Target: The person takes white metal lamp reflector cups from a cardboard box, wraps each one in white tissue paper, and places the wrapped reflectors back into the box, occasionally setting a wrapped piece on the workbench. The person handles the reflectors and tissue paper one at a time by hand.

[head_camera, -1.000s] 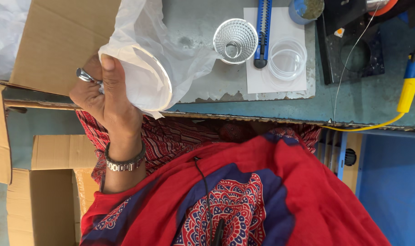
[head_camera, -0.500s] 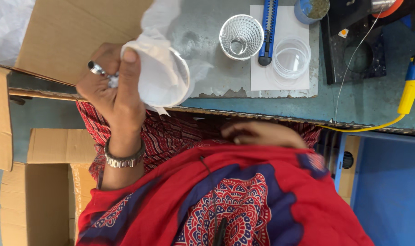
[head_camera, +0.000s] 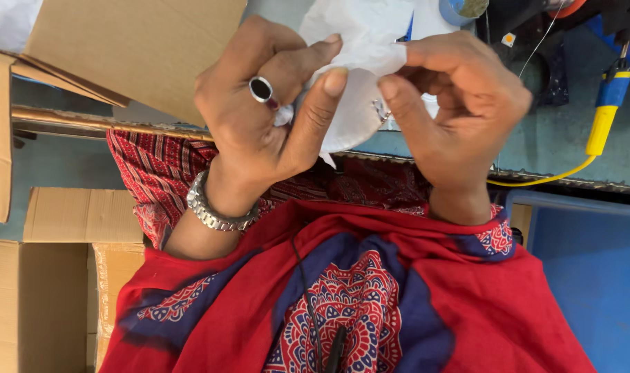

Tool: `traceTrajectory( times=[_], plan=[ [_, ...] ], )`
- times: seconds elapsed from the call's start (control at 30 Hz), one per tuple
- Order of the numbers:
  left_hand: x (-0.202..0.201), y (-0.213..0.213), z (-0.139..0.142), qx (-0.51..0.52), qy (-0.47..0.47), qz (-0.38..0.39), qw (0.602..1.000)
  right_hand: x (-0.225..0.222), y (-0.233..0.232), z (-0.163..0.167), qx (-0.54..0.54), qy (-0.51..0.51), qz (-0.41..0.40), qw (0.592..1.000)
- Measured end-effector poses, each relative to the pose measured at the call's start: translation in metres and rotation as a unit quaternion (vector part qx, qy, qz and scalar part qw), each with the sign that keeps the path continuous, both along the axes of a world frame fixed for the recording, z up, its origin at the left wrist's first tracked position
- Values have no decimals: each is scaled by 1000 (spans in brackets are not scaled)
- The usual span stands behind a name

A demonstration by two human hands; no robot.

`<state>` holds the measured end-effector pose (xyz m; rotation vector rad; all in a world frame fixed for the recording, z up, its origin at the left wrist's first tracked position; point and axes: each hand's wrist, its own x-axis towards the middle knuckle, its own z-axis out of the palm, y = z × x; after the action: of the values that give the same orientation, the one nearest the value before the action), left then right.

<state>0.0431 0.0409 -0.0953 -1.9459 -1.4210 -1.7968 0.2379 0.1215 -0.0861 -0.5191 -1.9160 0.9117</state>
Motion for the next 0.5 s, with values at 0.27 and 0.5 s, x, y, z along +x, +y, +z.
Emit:
traceTrajectory(
  times=[0.27, 0.5],
  plan=[
    [5, -7, -19, 34, -110, 42, 993, -4, -1, -4, -96, -42, 46, 993],
    [-12, -12, -14, 53, -250, -9, 967, -7, 32, -12, -99, 15, 8, 995]
  ],
)
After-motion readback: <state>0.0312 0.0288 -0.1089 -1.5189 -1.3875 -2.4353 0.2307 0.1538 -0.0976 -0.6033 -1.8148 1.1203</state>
